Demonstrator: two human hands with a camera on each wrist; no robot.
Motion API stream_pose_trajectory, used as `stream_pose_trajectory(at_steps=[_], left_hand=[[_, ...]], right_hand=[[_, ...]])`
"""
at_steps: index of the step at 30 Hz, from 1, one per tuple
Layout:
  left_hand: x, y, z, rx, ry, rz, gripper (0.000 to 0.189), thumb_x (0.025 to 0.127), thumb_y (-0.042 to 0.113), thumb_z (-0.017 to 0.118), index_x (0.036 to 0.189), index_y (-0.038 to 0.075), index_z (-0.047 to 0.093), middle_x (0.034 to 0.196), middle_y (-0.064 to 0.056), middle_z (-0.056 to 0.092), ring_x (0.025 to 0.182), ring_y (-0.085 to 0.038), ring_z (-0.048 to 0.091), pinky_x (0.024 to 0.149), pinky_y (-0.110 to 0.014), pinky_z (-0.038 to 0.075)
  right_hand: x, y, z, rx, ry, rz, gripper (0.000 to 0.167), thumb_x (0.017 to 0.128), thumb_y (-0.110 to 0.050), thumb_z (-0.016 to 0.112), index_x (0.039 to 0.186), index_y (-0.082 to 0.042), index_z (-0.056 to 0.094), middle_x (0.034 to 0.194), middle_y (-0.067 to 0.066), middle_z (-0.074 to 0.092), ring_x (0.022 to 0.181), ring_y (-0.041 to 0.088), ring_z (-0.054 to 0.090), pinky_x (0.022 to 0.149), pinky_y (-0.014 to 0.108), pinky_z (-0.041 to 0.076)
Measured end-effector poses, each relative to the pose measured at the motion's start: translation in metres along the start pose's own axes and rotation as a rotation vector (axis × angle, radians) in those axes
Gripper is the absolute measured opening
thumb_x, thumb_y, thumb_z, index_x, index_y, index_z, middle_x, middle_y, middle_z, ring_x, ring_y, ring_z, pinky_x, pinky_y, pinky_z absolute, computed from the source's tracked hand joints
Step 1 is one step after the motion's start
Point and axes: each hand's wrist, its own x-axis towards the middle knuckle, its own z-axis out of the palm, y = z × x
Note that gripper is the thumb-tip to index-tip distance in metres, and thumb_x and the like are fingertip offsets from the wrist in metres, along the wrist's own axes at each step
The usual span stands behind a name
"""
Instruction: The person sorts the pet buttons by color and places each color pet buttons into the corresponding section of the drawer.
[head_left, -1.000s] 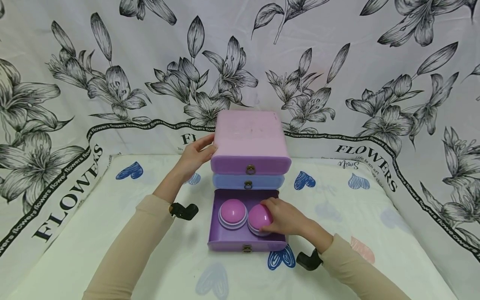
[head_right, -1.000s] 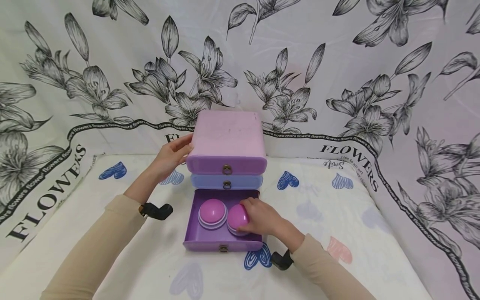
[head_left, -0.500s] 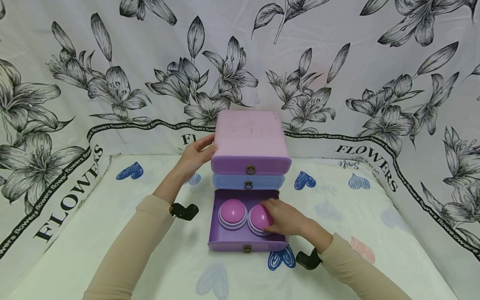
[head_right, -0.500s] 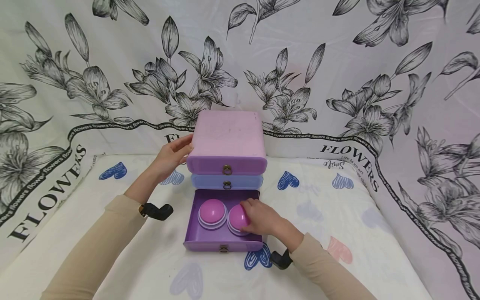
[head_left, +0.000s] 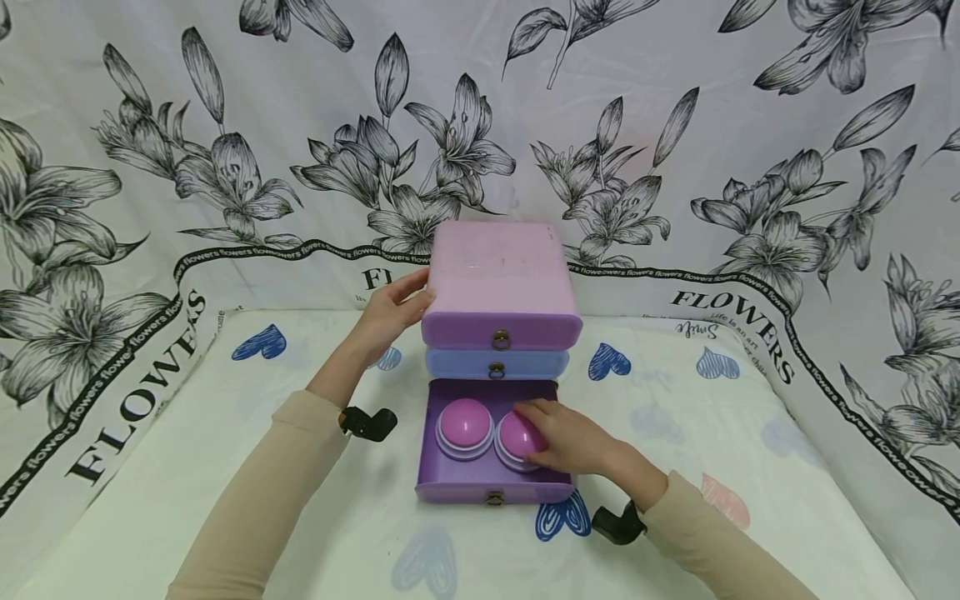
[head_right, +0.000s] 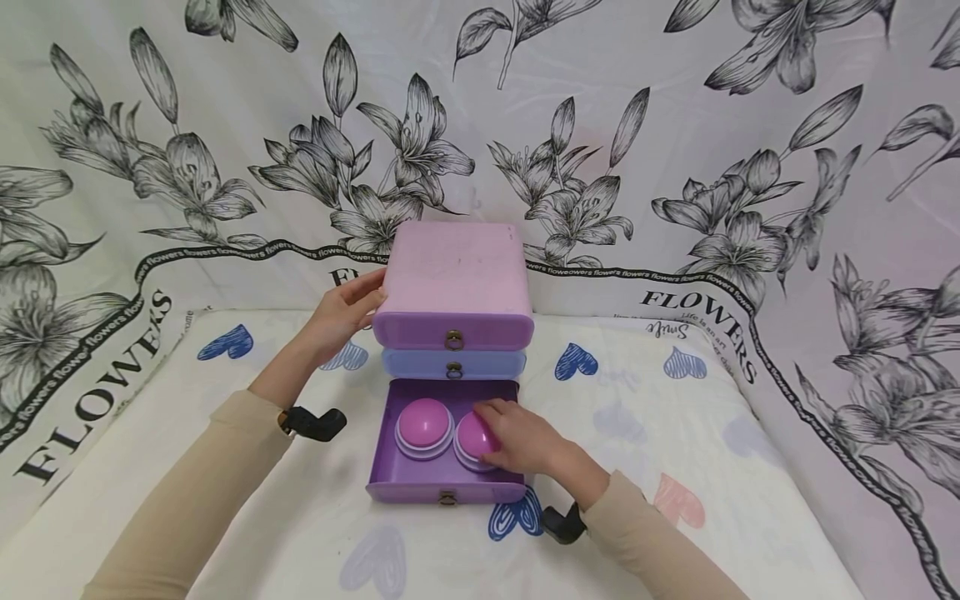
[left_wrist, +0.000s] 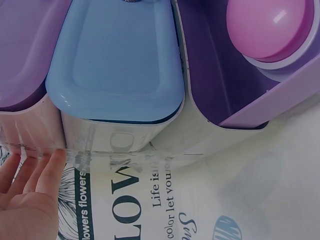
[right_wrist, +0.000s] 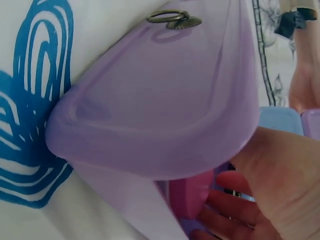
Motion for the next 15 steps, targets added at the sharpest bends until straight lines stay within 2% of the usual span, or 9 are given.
stream_pose_trajectory(at_steps=[5,9,12,15], left_hand=[[-0.001,0.001,0.0,0.002,0.003,-0.005,0.057,0.091,0.028,0.058,0.143,0.016,0.036,0.145,-0.004,0.036,0.127,-0.02,0.043,0.096,-0.024,0.045],[0.0,0.001,0.0,0.004,0.002,-0.004,0.057,0.091,0.028,0.058,0.143,0.016,0.036,0.145,-0.004,0.036,0.127,-0.02,0.043,0.096,-0.024,0.045],[0.0,0.0,0.0,-0.001,0.001,-0.004,0.057,0.092,0.027,0.058,0.143,0.016,0.036,0.145,-0.004,0.036,0.127,-0.02,0.043,0.096,-0.024,0.045],[0.0,0.001,0.001,-0.002,0.001,-0.004,0.057,0.092,0.027,0.058,0.143,0.016,0.036,0.145,-0.004,0.036,0.127,-0.02,0.043,0.096,-0.025,0.045]], right_hand=[[-0.002,-0.004,-0.002,0.017,0.101,-0.018,0.049,0.082,-0.028,0.069,0.124,-0.007,0.056,0.122,0.008,0.055,0.111,0.022,0.054,0.092,0.034,0.05],[-0.006,-0.009,-0.005,0.065,0.189,0.01,0.041,0.083,-0.028,0.068,0.12,-0.013,0.06,0.119,0.002,0.058,0.109,0.017,0.055,0.092,0.032,0.05],[-0.01,-0.015,-0.009,0.151,0.247,0.03,0.034,0.084,-0.026,0.068,0.116,-0.015,0.062,0.113,-0.003,0.059,0.104,0.014,0.057,0.088,0.031,0.051],[-0.015,-0.022,-0.011,0.272,0.289,0.025,0.029,0.084,-0.021,0.067,0.112,-0.014,0.063,0.106,-0.004,0.061,0.094,0.013,0.059,0.077,0.028,0.054]])
